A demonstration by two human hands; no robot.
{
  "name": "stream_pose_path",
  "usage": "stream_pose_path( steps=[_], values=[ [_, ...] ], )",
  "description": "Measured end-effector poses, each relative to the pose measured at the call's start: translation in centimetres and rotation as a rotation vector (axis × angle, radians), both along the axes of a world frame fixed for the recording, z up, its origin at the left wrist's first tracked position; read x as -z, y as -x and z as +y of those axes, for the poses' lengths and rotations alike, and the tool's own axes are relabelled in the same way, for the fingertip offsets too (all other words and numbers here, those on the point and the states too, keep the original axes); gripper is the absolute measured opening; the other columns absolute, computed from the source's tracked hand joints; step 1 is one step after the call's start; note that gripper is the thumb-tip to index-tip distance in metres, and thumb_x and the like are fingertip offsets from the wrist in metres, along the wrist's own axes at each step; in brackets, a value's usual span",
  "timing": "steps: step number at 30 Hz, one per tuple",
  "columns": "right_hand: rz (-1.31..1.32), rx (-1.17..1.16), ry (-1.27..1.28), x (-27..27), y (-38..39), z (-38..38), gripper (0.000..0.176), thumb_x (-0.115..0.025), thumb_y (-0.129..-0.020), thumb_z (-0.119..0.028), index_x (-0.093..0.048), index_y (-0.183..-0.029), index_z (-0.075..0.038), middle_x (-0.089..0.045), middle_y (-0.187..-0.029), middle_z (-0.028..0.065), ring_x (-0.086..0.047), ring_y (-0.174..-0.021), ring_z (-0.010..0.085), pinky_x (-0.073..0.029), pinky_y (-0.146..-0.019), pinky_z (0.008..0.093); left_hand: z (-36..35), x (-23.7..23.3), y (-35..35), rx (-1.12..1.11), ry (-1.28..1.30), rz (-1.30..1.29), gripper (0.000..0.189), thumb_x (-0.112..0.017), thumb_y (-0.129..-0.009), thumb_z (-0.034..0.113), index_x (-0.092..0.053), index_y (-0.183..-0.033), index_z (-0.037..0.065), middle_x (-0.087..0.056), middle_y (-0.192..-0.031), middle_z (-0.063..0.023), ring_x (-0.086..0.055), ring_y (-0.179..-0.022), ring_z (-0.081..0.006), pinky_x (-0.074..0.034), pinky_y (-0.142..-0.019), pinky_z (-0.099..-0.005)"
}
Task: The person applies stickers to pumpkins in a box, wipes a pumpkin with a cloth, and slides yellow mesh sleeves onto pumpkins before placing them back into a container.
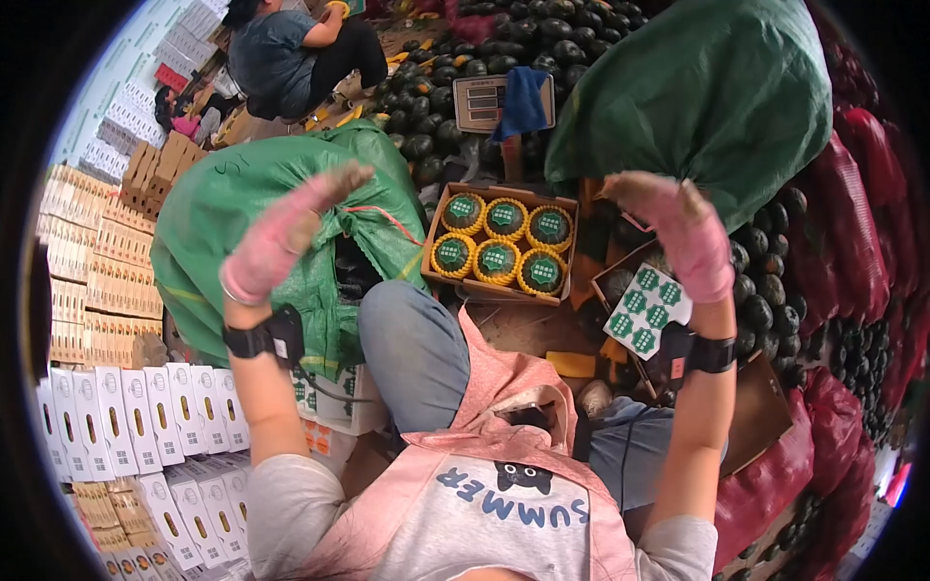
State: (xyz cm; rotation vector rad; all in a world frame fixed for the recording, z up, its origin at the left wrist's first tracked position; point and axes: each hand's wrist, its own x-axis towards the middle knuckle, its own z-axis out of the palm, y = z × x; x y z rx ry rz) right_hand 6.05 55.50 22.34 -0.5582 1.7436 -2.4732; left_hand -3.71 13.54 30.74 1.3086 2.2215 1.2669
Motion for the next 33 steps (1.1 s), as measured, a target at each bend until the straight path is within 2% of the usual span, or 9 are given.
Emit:
stream_pose_path(
  steps=[1,3,4,5,8,11,15,22,33],
  values=[
    [0.021,0.089,0.024,-2.4,0.1,-1.0,0.065,-0.028,-0.096,-0.046,-0.051,-0.121,0.009,-0.056,-0.122,0.0207,-0.052,-0.116,0.0299,-0.031,-0.105,0.0394,1.0,-1.3,-0.1,0.072,-0.120,-0.044,0.078,-0.033,-0.091,0.059,-0.031,-0.139,-0.002,-0.042,-0.138,-0.0193,-0.038,-0.130,-0.0289,-0.027,-0.108,-0.0399],
    [0.174,-0.097,0.085,-5.4,0.9,-1.2,0.069,-0.023,-0.096,-0.049,-0.046,-0.127,0.008,-0.052,-0.127,0.0215,-0.048,-0.120,0.0312,-0.031,-0.105,0.0416,3.2,-4.1,0.3,0.268,-0.294,-0.113,0.092,-0.024,-0.085,0.073,-0.028,-0.141,0.000,-0.037,-0.140,-0.0213,-0.034,-0.132,-0.0310,-0.025,-0.109,-0.0421],
    [0.291,-0.187,-0.040,-7.5,1.4,-1.4,0.073,-0.020,-0.095,-0.054,-0.043,-0.131,0.005,-0.049,-0.130,0.0213,-0.045,-0.123,0.0315,-0.029,-0.107,0.0427,4.1,-5.6,0.5,0.392,-0.346,-0.141,0.098,-0.020,-0.082,0.077,-0.027,-0.141,0.000,-0.034,-0.142,-0.0221,-0.033,-0.133,-0.0312,-0.024,-0.109,-0.0423],
    [0.347,-0.252,-0.024,-9.4,1.4,-2.4,0.081,-0.016,-0.092,-0.062,-0.040,-0.133,0.004,-0.048,-0.132,0.0215,-0.043,-0.125,0.0315,-0.027,-0.108,0.0443,5.0,-7.4,0.1,0.454,-0.378,-0.206,0.101,-0.022,-0.079,0.080,-0.028,-0.141,0.000,-0.032,-0.143,-0.0224,-0.032,-0.133,-0.0313,-0.024,-0.109,-0.0423],
    [0.508,-0.260,-0.165,-15.2,0.5,-4.0,0.077,-0.021,-0.092,-0.060,-0.039,-0.134,0.001,-0.046,-0.134,0.0189,-0.042,-0.126,0.0346,-0.025,-0.108,0.0479,5.5,-10.4,-0.2,0.585,-0.455,-0.286,0.104,-0.022,-0.076,0.082,-0.029,-0.140,0.000,-0.031,-0.143,-0.0225,-0.033,-0.133,-0.0311,-0.025,-0.109,-0.0421],
    [0.654,-0.197,-0.476,-19.4,-0.4,-4.7,0.078,-0.015,-0.093,-0.060,-0.034,-0.137,0.001,-0.045,-0.135,0.0189,-0.041,-0.127,0.0329,-0.024,-0.108,0.0503,4.0,-12.4,0.0,0.615,-0.519,-0.277,0.104,-0.020,-0.077,0.082,-0.031,-0.138,-0.001,-0.033,-0.142,-0.0223,-0.034,-0.132,-0.0309,-0.026,-0.109,-0.0419],
    [0.695,-0.143,-0.625,-20.8,-0.3,-4.9,0.081,-0.014,-0.092,-0.062,-0.034,-0.137,0.002,-0.045,-0.135,0.0194,-0.041,-0.127,0.0329,-0.024,-0.108,0.0492,0.8,-14.7,0.8,0.592,-0.580,-0.237,0.103,-0.018,-0.077,0.081,-0.034,-0.137,-0.001,-0.035,-0.140,-0.0221,-0.036,-0.130,-0.0305,-0.026,-0.109,-0.0417],
    [0.710,-0.117,-0.693,-21.5,0.1,-5.3,0.085,-0.013,-0.090,-0.065,-0.035,-0.136,0.003,-0.045,-0.134,0.0203,-0.041,-0.126,0.0330,-0.025,-0.109,0.0472,-1.8,-16.6,0.2,0.548,-0.598,-0.187,0.102,-0.014,-0.078,0.080,-0.038,-0.134,-0.002,-0.039,-0.137,-0.0218,-0.039,-0.128,-0.0299,-0.028,-0.108,-0.0412],
    [0.677,-0.125,-0.682,-21.5,-0.2,-5.7,0.092,-0.011,-0.087,-0.069,-0.035,-0.135,0.006,-0.045,-0.134,0.0216,-0.041,-0.126,0.0330,-0.025,-0.109,0.0440,1.8,-16.4,1.0,0.624,-0.518,-0.194,0.103,-0.009,-0.079,0.079,-0.044,-0.129,-0.003,-0.046,-0.132,-0.0212,-0.043,-0.125,-0.0289,-0.030,-0.107,-0.0406]
  ],
)
